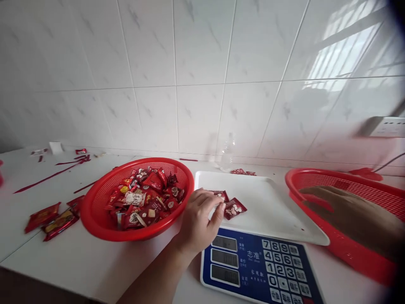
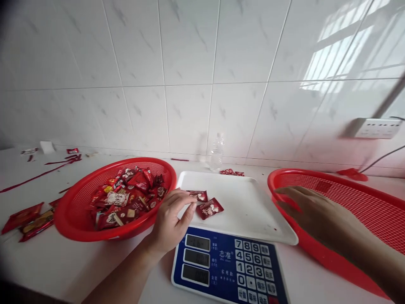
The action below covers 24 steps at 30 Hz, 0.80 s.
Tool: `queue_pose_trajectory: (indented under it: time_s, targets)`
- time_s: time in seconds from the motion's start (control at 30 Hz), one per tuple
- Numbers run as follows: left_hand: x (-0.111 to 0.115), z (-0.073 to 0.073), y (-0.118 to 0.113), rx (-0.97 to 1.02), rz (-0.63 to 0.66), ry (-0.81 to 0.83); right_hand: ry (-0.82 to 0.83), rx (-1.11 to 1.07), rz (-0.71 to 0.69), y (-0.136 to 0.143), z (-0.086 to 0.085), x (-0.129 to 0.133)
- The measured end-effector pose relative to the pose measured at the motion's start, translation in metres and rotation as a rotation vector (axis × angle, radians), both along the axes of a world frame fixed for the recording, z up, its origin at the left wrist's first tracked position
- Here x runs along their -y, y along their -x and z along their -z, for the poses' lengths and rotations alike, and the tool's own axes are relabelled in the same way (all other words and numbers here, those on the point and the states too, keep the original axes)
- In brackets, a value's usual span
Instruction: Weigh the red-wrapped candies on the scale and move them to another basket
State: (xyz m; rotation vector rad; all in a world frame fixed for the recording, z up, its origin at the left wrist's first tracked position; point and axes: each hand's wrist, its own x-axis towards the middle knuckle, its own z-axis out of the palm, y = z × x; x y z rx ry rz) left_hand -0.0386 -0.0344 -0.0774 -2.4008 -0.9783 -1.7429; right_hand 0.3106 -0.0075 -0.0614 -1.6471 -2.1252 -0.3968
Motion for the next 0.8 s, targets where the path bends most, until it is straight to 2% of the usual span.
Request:
queue_pose_trajectory:
  time_s: [0.13, 0.23, 0.33, 0.57, 0.67, 0.8]
  targets:
    - [0.000, -0.001, 0.001, 0.009, -0.003, 0.010, 0.205, 0.027, -0.287, 0.071, 0.000, -0.002]
    - [-0.001, -0.003, 0.002, 0.011, -0.008, 0.016, 0.402, 0.038, -0.411, 0.116, -0.004, -0.005]
    - [-0.001, -0.004, 0.003, 0.012, -0.012, 0.025, 0.509, 0.054, -0.506, 0.144, -0.010, -0.012]
    - [-0.002, -0.003, 0.003, 0.028, 0.000, 0.008, 0.481, 0.066, -0.712, 0.167, -0.015, -0.025]
    - [-0.002, -0.003, 0.002, 0.034, 0.002, -0.001, 0.438, 0.063, -0.722, 0.170, -0.017, -0.025]
    - [-0.002, -0.003, 0.002, 0.025, -0.001, -0.006, 0.371, 0.086, -0.654, 0.173, -0.017, -0.023]
